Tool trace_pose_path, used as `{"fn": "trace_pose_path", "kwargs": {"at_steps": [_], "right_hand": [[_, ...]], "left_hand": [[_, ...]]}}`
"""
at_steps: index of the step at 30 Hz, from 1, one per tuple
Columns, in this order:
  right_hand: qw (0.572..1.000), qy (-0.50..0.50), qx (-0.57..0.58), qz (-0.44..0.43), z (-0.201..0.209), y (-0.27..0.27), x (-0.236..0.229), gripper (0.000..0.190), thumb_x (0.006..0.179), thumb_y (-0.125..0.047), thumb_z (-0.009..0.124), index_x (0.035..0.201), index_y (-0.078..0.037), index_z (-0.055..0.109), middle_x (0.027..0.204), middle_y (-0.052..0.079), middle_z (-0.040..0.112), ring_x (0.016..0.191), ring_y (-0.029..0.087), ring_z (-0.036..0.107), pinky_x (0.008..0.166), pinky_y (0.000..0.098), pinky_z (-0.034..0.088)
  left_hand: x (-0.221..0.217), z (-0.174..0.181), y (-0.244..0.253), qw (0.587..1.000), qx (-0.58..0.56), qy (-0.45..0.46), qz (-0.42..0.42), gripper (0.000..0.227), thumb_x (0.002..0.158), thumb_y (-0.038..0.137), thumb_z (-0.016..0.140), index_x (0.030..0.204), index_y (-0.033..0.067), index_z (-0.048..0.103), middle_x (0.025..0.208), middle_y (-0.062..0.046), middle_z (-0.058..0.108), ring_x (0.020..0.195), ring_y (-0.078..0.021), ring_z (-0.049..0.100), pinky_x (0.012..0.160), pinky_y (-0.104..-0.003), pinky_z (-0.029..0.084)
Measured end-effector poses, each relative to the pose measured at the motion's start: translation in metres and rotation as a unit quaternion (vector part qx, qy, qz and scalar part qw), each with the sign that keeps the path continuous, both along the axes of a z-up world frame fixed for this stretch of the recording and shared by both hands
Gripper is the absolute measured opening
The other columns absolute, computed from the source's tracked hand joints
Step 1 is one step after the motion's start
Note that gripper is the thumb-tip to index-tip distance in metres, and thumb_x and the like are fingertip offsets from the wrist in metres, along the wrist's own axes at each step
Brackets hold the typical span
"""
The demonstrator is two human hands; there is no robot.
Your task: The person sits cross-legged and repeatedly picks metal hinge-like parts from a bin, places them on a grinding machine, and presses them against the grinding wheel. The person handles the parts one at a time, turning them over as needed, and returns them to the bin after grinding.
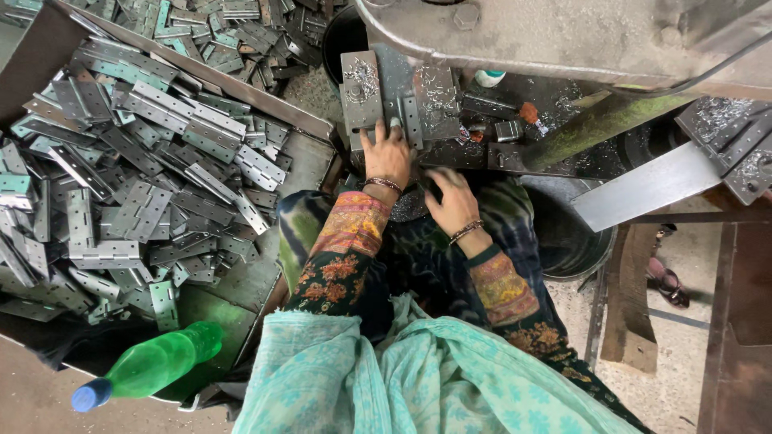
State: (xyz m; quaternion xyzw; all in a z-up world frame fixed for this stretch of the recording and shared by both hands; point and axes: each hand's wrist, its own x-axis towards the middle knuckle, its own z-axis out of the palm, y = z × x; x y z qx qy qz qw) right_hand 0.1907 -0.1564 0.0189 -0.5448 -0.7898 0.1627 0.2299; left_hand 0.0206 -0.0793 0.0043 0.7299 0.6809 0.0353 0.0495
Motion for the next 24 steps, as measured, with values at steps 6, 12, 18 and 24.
{"fn": "trace_pose_path", "kwargs": {"at_steps": [6, 12, 18, 24], "right_hand": [[0.978, -0.150, -0.148, -0.008, 0.001, -0.037, 0.031, 0.075, 0.080, -0.028, 0.077, 0.146, -0.011, 0.044, 0.123, 0.020, 0.066, 0.112, 0.041, 0.062, 0.090, 0.0502, 0.054], [0.959, -0.150, -0.230, -0.074, -0.063, -0.047, 0.047, 0.084, 0.083, -0.037, 0.075, 0.154, -0.019, 0.034, 0.108, 0.024, 0.072, 0.099, 0.046, 0.069, 0.081, 0.0570, 0.057], [0.955, -0.139, -0.228, -0.128, -0.144, -0.045, 0.049, 0.086, 0.082, -0.047, 0.078, 0.153, -0.019, 0.036, 0.106, 0.026, 0.072, 0.098, 0.047, 0.069, 0.081, 0.0570, 0.057], [0.959, -0.104, -0.240, -0.111, -0.127, -0.047, 0.053, 0.091, 0.078, -0.041, 0.079, 0.154, -0.016, 0.035, 0.108, 0.029, 0.071, 0.100, 0.047, 0.069, 0.084, 0.0551, 0.057]], "left_hand": [[-0.001, 0.004, 0.017, 1.000, -0.003, 0.010, 0.024, 0.030, 0.101, 0.027, 0.052, 0.117, 0.0152, 0.075, 0.141, -0.003, 0.057, 0.146, -0.0352, 0.033, 0.116, -0.074, 0.015], [0.006, 0.013, 0.019, 0.998, -0.010, 0.059, 0.021, 0.032, 0.099, 0.027, 0.054, 0.121, 0.0160, 0.075, 0.140, -0.006, 0.057, 0.144, -0.0363, 0.034, 0.115, -0.075, 0.016], [0.000, 0.019, 0.025, 0.998, -0.049, 0.030, 0.020, 0.039, 0.102, 0.039, 0.049, 0.120, 0.0149, 0.074, 0.150, -0.006, 0.048, 0.148, -0.0364, 0.027, 0.116, -0.073, 0.013], [-0.001, 0.015, 0.015, 0.999, -0.015, 0.030, 0.020, 0.038, 0.100, 0.035, 0.051, 0.127, 0.0159, 0.071, 0.151, -0.006, 0.048, 0.149, -0.0373, 0.025, 0.116, -0.075, 0.013]]}}
